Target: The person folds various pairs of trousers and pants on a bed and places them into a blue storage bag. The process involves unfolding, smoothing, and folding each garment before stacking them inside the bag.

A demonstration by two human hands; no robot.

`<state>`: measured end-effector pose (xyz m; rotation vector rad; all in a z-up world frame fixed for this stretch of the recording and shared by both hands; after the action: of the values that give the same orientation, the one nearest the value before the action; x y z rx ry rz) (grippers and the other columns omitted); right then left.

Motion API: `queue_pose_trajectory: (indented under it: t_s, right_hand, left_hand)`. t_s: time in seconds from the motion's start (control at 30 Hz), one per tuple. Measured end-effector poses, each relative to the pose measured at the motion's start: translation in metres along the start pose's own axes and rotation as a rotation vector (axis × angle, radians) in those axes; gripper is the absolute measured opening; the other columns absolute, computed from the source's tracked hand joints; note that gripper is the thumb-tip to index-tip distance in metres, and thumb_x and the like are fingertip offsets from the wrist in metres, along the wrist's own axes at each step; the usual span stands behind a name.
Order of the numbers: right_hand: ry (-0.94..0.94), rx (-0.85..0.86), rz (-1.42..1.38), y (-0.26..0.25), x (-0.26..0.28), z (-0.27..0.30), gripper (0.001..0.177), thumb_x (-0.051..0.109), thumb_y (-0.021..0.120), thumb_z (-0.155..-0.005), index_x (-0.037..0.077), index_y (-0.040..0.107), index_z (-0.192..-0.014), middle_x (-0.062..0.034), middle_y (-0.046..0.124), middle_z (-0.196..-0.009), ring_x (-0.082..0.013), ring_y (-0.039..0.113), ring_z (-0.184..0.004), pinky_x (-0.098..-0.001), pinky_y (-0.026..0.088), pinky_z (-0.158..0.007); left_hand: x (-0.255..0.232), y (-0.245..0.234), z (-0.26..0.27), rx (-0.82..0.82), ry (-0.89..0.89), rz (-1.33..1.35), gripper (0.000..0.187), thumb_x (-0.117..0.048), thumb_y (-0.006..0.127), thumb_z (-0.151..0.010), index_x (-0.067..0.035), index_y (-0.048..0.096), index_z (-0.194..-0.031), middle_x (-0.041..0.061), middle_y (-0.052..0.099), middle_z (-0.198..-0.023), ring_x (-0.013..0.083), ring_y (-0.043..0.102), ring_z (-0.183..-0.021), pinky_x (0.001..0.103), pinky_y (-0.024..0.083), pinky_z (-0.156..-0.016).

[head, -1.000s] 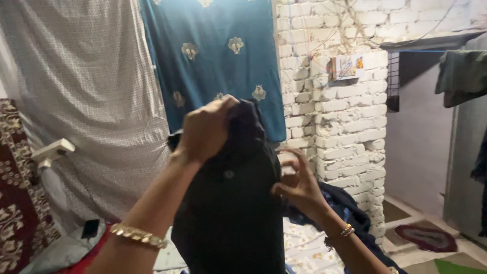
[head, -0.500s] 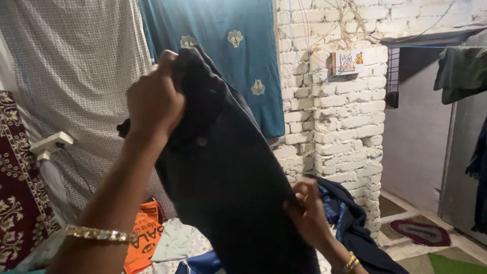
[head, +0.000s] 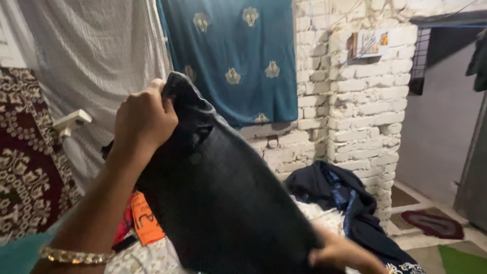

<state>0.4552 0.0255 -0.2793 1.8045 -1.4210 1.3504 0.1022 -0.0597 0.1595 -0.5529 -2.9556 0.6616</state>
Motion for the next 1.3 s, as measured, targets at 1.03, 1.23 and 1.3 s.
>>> queue_pose_trajectory:
  t_s: [1.03,1.23,1.3]
  right_hand:
    - [1.051,0.615,0.465,0.233,-0.326,0.241,0.048,0.046,0.068,-0.094,0.002,0.074,-0.113,-0.0140,0.077,-0.105,-0.0222,0.071,-0.096,-0.0343,0.053,-0.088]
    - [1.210,0.504,-0.077,0.258,-0.250,0.213,0.044,0.038,0.074,-0.088,0.000,0.073,-0.112,-0.0111,0.079,-0.103,-0.0180,0.072,-0.091,-0.0305,0.056,-0.081]
    - [1.160,0.497,-0.113,0.266,-0.231,0.192,0.045,0.037,0.075,-0.091,-0.004,0.074,-0.108,-0.0110,0.077,-0.097,-0.0169,0.069,-0.086,-0.0314,0.055,-0.076]
  left_hand:
    - [-0.011,0.259,0.965,0.599,-2.091,0.827,0.075,-0.060,0.056,-0.086,-0.004,0.058,-0.136,0.026,0.064,-0.127,0.0460,0.063,-0.108,0.057,0.053,-0.084]
    - [-0.171,0.267,0.973,0.088,-2.803,1.787,0.095,-0.079,0.051,-0.077,-0.008,0.058,-0.139,0.022,0.063,-0.132,0.0412,0.064,-0.106,0.055,0.056,-0.077]
    - [-0.164,0.267,0.939,-0.038,-2.762,1.912,0.100,-0.082,0.049,-0.077,-0.006,0.057,-0.141,0.022,0.059,-0.136,0.0408,0.064,-0.108,0.057,0.057,-0.076]
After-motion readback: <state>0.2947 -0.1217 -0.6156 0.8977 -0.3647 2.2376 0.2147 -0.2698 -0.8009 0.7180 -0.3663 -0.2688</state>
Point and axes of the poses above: each hand's wrist, its own z-axis away from the middle knuckle, its own y-axis out of the palm, x = y × z, the point moved 10 cm from there along -z, towards the middle knuckle
